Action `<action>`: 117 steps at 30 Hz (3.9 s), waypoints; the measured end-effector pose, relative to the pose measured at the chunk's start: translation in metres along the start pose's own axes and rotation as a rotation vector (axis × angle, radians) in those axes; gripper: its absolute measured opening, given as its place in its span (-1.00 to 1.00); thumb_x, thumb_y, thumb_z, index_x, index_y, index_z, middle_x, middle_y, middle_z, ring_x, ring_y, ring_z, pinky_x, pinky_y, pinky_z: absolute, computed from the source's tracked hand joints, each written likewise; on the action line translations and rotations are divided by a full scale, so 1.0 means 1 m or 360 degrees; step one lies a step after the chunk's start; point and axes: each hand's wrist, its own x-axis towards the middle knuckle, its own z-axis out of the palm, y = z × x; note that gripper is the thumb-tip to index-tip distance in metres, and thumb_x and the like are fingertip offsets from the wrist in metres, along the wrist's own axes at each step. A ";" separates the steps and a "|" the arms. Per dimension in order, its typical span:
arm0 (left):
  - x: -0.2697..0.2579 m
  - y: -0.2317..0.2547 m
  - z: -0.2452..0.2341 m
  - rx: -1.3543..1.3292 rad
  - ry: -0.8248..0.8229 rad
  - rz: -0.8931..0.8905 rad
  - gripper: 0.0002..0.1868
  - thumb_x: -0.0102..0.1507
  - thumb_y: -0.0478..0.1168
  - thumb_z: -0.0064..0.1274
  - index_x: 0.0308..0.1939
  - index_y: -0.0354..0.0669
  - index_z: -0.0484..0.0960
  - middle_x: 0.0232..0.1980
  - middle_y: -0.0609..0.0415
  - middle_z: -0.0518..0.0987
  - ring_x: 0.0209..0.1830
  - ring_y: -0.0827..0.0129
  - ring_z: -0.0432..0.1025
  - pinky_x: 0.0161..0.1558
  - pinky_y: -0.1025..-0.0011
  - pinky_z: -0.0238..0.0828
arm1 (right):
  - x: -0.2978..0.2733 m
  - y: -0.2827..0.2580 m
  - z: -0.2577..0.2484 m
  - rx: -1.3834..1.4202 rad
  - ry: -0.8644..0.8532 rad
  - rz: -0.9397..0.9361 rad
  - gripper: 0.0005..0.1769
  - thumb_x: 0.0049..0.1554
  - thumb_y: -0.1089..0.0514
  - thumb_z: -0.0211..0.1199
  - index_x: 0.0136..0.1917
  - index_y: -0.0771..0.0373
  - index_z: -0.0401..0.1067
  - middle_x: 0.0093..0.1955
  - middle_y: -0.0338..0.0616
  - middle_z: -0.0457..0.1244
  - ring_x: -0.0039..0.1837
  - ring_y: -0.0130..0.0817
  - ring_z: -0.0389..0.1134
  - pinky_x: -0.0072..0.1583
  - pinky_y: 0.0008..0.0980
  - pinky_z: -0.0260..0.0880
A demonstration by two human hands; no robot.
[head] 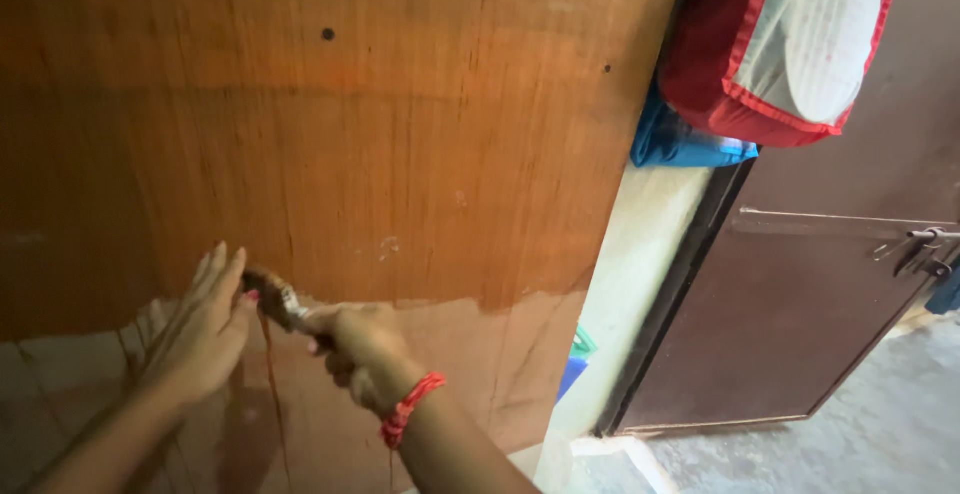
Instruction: The person paints a wooden surface with a brush, repeatedly dipping it into a small orange cup to reload the liquid. The person applies the substance in vertical strokes across the wood, covering the surface methodically.
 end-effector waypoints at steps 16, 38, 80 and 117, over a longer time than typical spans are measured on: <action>0.019 -0.037 0.036 -0.0069 -0.0235 -0.0272 -0.31 0.38 0.24 -0.50 0.57 0.23 -0.02 0.68 0.37 -0.18 0.68 0.41 -0.36 0.52 -0.25 -0.64 | 0.065 0.045 -0.033 0.0145 0.0707 -0.0355 -0.79 0.08 0.33 0.20 -0.06 0.32 0.62 -0.39 -0.07 0.30 -0.48 -0.43 0.11 -0.42 -0.39 0.01; -0.003 -0.073 0.091 -0.0675 0.0050 -0.0001 -0.39 0.43 0.03 -0.35 0.51 -0.16 0.22 0.65 -0.01 0.06 0.66 0.16 -0.11 0.54 0.18 -0.27 | 0.039 0.100 0.023 0.0349 0.0446 -0.0088 -0.82 0.05 0.35 0.26 -0.07 0.27 0.60 -0.40 -0.21 0.27 -0.49 -0.50 0.11 -0.45 -0.45 -0.01; -0.028 -0.021 0.086 -0.0437 -0.0046 -0.0335 -0.31 0.38 0.20 -0.41 0.55 0.06 0.16 0.68 0.21 0.00 0.68 0.27 -0.18 0.54 -0.15 -0.57 | 0.064 0.091 -0.085 0.0590 0.0592 -0.0300 -0.87 0.09 0.35 0.13 -0.15 0.39 0.50 -0.41 -0.07 0.22 -0.52 -0.43 0.07 -0.48 -0.40 -0.06; -0.080 -0.143 -0.082 -0.0807 -0.0158 -0.0542 -0.26 0.37 0.20 -0.49 0.57 -0.01 0.02 0.70 0.21 -0.10 0.70 0.37 -0.24 0.56 0.29 -0.30 | 0.048 0.104 0.093 0.0580 0.0733 -0.0519 -0.73 0.06 0.38 0.19 0.01 0.32 0.61 -0.39 -0.17 0.27 -0.50 -0.53 0.05 -0.43 -0.48 -0.04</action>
